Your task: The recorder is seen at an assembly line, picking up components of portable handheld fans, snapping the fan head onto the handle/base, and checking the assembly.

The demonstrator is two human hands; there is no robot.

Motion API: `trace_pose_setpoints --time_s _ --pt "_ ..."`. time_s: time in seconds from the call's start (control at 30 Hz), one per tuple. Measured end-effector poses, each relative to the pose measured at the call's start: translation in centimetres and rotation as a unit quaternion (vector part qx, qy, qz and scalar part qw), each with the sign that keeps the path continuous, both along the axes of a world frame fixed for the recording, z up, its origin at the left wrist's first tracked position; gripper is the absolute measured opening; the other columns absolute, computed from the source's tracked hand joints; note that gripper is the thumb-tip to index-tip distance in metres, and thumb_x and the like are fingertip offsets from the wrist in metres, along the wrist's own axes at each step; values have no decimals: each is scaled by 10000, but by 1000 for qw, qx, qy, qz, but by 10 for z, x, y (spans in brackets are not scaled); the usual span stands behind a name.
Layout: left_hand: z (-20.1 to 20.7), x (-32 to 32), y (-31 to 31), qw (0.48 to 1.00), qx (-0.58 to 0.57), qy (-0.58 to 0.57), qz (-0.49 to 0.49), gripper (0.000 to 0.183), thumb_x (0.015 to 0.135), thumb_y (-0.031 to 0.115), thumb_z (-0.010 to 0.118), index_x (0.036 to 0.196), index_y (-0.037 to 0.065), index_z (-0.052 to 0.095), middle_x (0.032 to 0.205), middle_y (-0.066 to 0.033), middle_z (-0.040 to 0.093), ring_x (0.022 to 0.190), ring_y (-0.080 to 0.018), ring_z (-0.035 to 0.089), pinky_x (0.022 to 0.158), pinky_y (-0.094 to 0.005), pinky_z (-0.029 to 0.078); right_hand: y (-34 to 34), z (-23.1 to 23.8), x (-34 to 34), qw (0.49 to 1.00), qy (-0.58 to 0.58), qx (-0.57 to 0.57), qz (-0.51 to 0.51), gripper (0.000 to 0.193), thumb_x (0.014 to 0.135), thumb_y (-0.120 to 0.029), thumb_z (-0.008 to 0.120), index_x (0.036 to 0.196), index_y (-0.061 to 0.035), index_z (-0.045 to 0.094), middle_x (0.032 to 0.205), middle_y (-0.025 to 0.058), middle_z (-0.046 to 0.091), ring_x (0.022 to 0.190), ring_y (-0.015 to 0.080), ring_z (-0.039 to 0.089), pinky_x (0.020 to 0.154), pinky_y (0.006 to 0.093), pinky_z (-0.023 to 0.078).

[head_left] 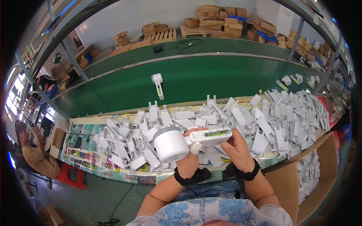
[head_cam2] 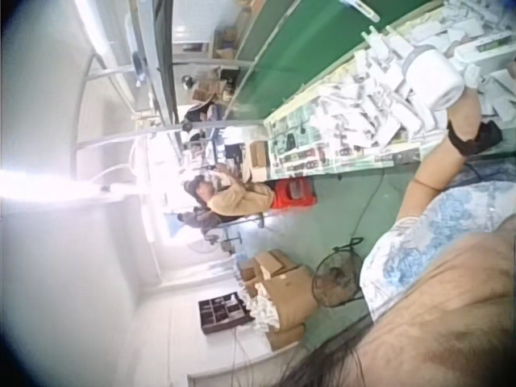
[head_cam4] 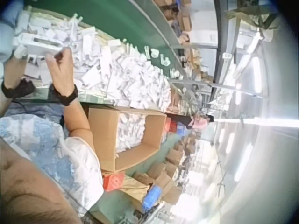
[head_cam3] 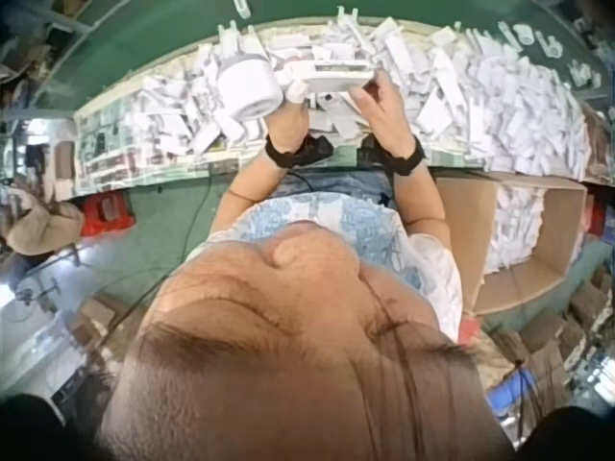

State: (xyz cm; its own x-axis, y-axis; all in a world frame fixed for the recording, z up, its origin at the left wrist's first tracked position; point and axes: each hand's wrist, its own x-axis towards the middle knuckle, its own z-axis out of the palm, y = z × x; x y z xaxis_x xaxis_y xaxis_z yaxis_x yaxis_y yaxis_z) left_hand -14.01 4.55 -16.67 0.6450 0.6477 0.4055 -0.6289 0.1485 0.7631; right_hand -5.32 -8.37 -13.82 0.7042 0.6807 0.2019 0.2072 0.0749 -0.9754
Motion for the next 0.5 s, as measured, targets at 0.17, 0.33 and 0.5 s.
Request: trace_pose_setpoints --time_s 0.17,0.33,0.5 --pt "11 -11 -18 991 -134 -8 -26 481 759 134 670 1166 16 443 1130 -152 535 1075 -263 513 917 -406 415 -13 6 1 992 -122 -11 22 300 812 -284 597 836 -3 496 727 56 444 625 136 417 555 259 352" --pt "19 -16 -31 977 -206 -11 -48 494 733 174 677 1137 1 453 1071 -167 563 953 -296 581 866 -433 467 -17 3 -6 953 -292 72 -33 329 739 -319 630 658 -21 518 576 90 405 505 240 397 474 314 311" --pt "30 -9 -18 975 -187 49 -105 444 755 157 642 1121 -11 458 1030 -181 571 940 -301 585 852 -442 474 -14 -14 -1 954 -263 135 -44 449 736 -423 569 604 -2 484 555 89 408 470 223 395 441 332 268"
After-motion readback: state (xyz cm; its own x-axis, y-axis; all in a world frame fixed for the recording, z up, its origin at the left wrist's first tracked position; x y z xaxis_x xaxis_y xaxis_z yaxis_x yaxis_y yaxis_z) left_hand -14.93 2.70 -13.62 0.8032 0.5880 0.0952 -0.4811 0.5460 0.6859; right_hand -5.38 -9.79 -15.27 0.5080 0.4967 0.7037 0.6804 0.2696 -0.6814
